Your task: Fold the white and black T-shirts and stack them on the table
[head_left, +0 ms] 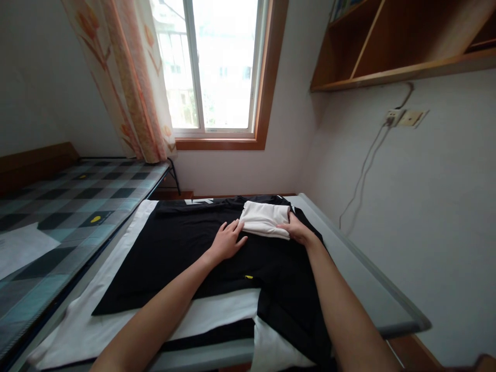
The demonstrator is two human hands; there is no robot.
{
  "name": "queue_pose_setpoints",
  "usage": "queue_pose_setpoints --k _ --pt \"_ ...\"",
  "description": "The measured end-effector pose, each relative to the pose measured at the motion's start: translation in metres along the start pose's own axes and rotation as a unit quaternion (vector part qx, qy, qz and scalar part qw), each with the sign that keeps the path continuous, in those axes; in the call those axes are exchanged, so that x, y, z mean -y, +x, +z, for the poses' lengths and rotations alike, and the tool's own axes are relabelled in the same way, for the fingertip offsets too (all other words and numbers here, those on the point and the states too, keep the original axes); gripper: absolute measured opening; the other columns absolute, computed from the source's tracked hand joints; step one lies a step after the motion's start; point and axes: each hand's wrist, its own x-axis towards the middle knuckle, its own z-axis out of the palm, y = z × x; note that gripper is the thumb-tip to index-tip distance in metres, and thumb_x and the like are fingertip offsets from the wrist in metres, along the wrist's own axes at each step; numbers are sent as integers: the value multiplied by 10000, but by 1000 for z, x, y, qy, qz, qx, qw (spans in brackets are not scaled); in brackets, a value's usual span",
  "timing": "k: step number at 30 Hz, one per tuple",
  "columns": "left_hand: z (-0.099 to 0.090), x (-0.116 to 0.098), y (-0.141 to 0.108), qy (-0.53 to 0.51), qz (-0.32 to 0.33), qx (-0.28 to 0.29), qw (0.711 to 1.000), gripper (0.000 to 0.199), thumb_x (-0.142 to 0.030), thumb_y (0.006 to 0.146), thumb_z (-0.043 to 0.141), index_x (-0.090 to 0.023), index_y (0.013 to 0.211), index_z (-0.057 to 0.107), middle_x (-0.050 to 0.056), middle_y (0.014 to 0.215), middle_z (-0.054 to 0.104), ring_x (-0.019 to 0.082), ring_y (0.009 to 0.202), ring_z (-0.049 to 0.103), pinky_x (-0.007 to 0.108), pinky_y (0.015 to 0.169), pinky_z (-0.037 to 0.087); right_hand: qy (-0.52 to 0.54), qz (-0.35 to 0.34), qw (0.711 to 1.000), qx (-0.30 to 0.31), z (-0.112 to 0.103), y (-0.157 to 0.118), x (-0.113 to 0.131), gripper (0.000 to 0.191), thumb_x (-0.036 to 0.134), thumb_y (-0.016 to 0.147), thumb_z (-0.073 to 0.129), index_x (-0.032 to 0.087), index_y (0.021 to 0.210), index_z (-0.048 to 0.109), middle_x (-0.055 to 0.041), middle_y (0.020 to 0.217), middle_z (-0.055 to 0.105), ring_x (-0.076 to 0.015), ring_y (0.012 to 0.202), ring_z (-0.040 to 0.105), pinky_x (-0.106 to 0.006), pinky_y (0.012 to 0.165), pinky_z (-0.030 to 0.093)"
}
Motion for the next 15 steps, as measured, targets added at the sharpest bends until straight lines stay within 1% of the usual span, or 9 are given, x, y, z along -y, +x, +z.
queue_pose_setpoints --k 2,5,8,10,12,13,15 --pt "0 2 0 -6 -5 2 1000 503 -464 940 404 -233 1385 444 120 1439 467 240 1339 412 467 1123 269 -2 3 1000 -10 -14 -1 2 812 46 487 801 192 1235 520 -84 1036 691 -210 814 678 -292 637 579" --pt "1 3 2 -13 -11 0 1000 463 -481 934 413 -236 1309 530 114 1424 484 256 1332 416 478 1118 272 -25 35 998 -39 -48 -6 11 670 36 524 769 179 1147 569 -61 914 701 -181 681 663 -273 565 563" --pt "1 2 3 -21 -12 -3 1000 445 -472 930 426 -229 1280 555 117 1415 492 262 1325 421 482 1116 272 -57 83 993 -63 -89 -11 31 551 32 584 719 169 1103 592 -42 761 685 -157 521 607 -255 438 513" --pt "1 1 3 -21 -13 -5 1000 440 -466 927 436 -227 1276 558 119 1410 497 263 1322 424 482 1114 275 -73 86 990 -82 -113 -13 51 465 9 607 684 159 1041 618 -42 705 669 -148 484 583 -234 390 478" --pt "1 1 3 -20 -13 -7 1000 440 -463 924 443 -220 1272 561 124 1408 497 266 1319 426 483 1110 281 -95 83 987 -100 -127 -11 72 390 -14 622 661 155 973 638 -41 669 657 -139 470 570 -215 368 455" --pt "1 1 3 -21 -12 -8 1000 438 -461 924 444 -220 1270 562 125 1407 497 267 1319 426 484 1109 283 -104 84 985 -106 -130 -8 83 365 -26 625 655 155 943 645 -38 652 651 -133 465 564 -206 365 448" --pt "1 1 3 -24 -11 -10 1000 431 -458 923 445 -226 1267 563 121 1405 500 269 1319 425 489 1108 285 -113 90 983 -115 -127 -1 103 336 -55 622 650 147 891 653 -31 623 638 -120 463 555 -194 374 445"
